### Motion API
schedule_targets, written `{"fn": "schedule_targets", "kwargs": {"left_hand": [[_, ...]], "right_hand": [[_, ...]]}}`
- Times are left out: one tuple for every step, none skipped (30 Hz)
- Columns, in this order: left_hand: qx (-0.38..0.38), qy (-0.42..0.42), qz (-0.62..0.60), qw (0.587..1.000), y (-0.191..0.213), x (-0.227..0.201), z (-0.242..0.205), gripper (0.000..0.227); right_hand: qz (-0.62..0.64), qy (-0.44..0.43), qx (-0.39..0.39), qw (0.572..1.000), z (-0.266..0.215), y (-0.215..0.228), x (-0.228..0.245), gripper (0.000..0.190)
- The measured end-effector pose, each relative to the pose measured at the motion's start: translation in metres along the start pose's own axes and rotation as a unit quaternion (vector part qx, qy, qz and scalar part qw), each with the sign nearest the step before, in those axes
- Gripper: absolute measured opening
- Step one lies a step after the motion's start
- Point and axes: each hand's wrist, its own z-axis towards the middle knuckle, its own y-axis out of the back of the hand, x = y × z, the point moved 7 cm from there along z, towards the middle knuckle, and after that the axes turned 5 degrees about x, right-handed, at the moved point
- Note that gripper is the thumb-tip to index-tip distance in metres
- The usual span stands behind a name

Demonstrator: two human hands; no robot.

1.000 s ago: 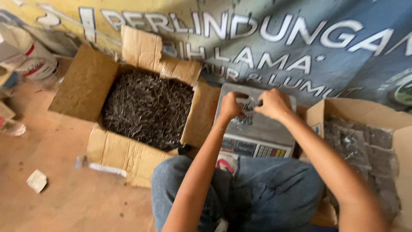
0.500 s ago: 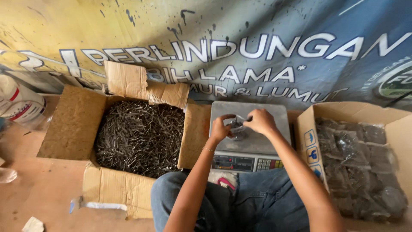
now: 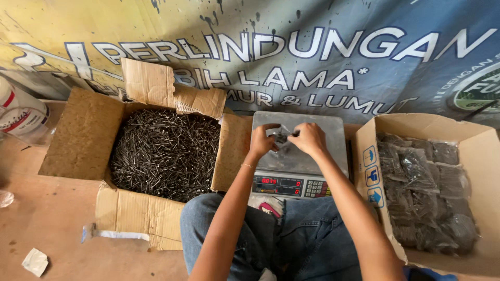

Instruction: The person scoops nails from a large cardboard box into a small plastic bag, weighs the bag on a digital scale, and then seals it with a pink handheld sealer. The sealed bag is then placed into a second cardboard box.

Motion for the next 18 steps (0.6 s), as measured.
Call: {"fn": "schedule_targets", "kwargs": {"left_hand": [[0.002,0.0,-0.002,1.0,0.0,0.005,0.002,0.045],[-0.004,0.012,-0.015,1.0,0.002,0.013,0.003,0.044],[-0.013,0.025,-0.029,0.999,0.007,0.02,0.004,0.043],[-0.015,0.025,-0.03,0.999,0.006,0.018,0.003,0.043],[-0.018,0.019,-0.033,0.999,0.007,0.015,0.001,0.043],[-0.02,0.014,-0.035,0.999,0.008,0.013,-0.001,0.043],[-0.021,0.014,-0.034,0.999,0.009,0.015,-0.001,0.043],[-0.02,0.008,-0.019,1.0,0.01,0.016,-0.001,0.043],[-0.019,-0.001,-0.004,1.0,0.011,0.016,0.001,0.044],[-0.019,-0.003,-0.004,1.0,0.012,0.014,0.0,0.044],[-0.021,-0.001,0.022,1.0,0.013,0.013,0.0,0.04],[-0.023,0.001,0.048,0.999,0.014,0.012,-0.001,0.037],[-0.023,0.001,0.048,0.999,0.016,0.012,-0.003,0.037],[-0.023,0.01,0.03,0.999,0.017,0.012,-0.004,0.036],[-0.023,0.018,0.013,0.999,0.018,0.013,-0.005,0.035],[-0.023,0.018,0.013,0.999,0.02,0.01,-0.006,0.035],[-0.026,0.021,0.022,0.999,0.021,0.009,-0.007,0.034],[-0.028,0.025,0.032,0.999,0.022,0.008,-0.009,0.032]], "right_hand": [[-0.001,-0.002,0.0,1.0,0.002,-0.005,-0.001,0.021],[0.015,-0.004,-0.002,1.0,0.004,-0.011,-0.001,0.021],[0.031,-0.002,-0.004,0.999,0.007,-0.017,0.002,0.021],[0.03,0.0,-0.003,1.0,0.009,-0.016,0.002,0.021],[0.032,-0.001,-0.005,0.999,0.01,-0.017,0.002,0.021],[0.034,-0.001,-0.007,0.999,0.011,-0.019,0.002,0.021],[0.035,-0.001,-0.007,0.999,0.01,-0.017,0.004,0.021],[0.03,-0.004,-0.002,1.0,0.009,-0.017,0.006,0.022],[0.023,-0.006,0.001,1.0,0.01,-0.014,0.007,0.023],[0.023,-0.006,-0.001,1.0,0.008,-0.011,0.009,0.023],[0.027,-0.01,0.007,1.0,0.006,-0.009,0.011,0.026],[0.032,-0.015,0.015,0.999,0.004,-0.007,0.013,0.03],[0.032,-0.015,0.015,0.999,0.003,-0.006,0.013,0.03],[0.033,-0.018,0.017,0.999,0.002,-0.005,0.013,0.031],[0.034,-0.021,0.018,0.999,0.001,-0.004,0.013,0.032],[0.034,-0.021,0.018,0.999,0.001,-0.004,0.015,0.032],[0.044,-0.023,0.023,0.999,0.001,-0.006,0.015,0.032],[0.053,-0.024,0.027,0.998,0.001,-0.008,0.016,0.032]]}}
